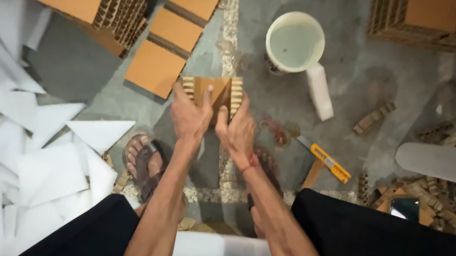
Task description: The person sits on the floor and assembles small cardboard boxes. They apply glue to the edges of flat cardboard pieces using a white foam applicator, fold the pieces into a box shape, and secure the structure with rubber bands. The process is repeated for multiple units.
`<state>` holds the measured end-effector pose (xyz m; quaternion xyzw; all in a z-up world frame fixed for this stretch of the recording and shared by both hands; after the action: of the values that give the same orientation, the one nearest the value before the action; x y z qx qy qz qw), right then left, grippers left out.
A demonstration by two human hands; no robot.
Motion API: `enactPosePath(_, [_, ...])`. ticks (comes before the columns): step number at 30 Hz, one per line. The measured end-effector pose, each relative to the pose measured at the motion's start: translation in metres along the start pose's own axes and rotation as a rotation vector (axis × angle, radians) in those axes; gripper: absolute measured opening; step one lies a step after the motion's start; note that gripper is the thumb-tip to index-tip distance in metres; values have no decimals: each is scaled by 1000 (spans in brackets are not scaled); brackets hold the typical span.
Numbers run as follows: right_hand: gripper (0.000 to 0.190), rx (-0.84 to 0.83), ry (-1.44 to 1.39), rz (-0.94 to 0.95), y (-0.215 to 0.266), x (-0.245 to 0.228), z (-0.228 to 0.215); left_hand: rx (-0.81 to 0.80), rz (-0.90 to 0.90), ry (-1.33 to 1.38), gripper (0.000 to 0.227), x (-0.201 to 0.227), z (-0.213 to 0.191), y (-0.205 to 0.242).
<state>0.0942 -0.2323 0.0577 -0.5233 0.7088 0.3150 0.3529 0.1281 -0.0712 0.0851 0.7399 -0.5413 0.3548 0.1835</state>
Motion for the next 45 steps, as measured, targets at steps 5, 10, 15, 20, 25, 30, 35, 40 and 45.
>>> enactPosePath(5, [60, 74, -75, -393, 31, -29, -10, 153, -27, 369, 37, -22, -20, 3])
enactPosePath(10, [60, 37, 1, -281, 51, -8, 0, 153, -152, 541, 27, -62, -16, 15])
enactPosePath(15, [58, -70, -99, -163, 84, 10, 10, 66, -109, 644, 17, -83, -27, 22])
enactPosePath(20, [20, -24, -63, -218, 110, 21, 26, -49, -105, 615, 30, -64, -29, 26])
enactPosePath(25, [17, -58, -53, -192, 103, 17, 20, -48, -45, 323, 24, -47, -37, 23])
enactPosePath(30, [46, -12, -77, -289, 92, -4, 3, -223, 196, -142, 95, -18, -51, 20])
enactPosePath(35, [49, -159, -178, -79, 90, 25, 9, -474, 193, -488, 150, -2, -27, 33])
enactPosePath(40, [14, 125, 73, -40, 61, 70, -18, -360, 271, -399, 144, 1, -28, 39])
enactPosePath(45, [18, 295, 154, -50, 26, 113, -75, -347, 253, -361, 146, 3, -28, 38])
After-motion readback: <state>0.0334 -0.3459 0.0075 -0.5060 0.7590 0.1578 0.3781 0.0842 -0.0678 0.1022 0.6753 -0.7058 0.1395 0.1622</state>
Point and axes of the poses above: each hand's wrist, its own y-axis away from the middle knuckle, its own z-axis out of the palm, x = y × z, the point moved 8 cm from there along -y, towards the middle knuckle, and after that the axes turned 2 degrees about -y, right-handed, at the moved point
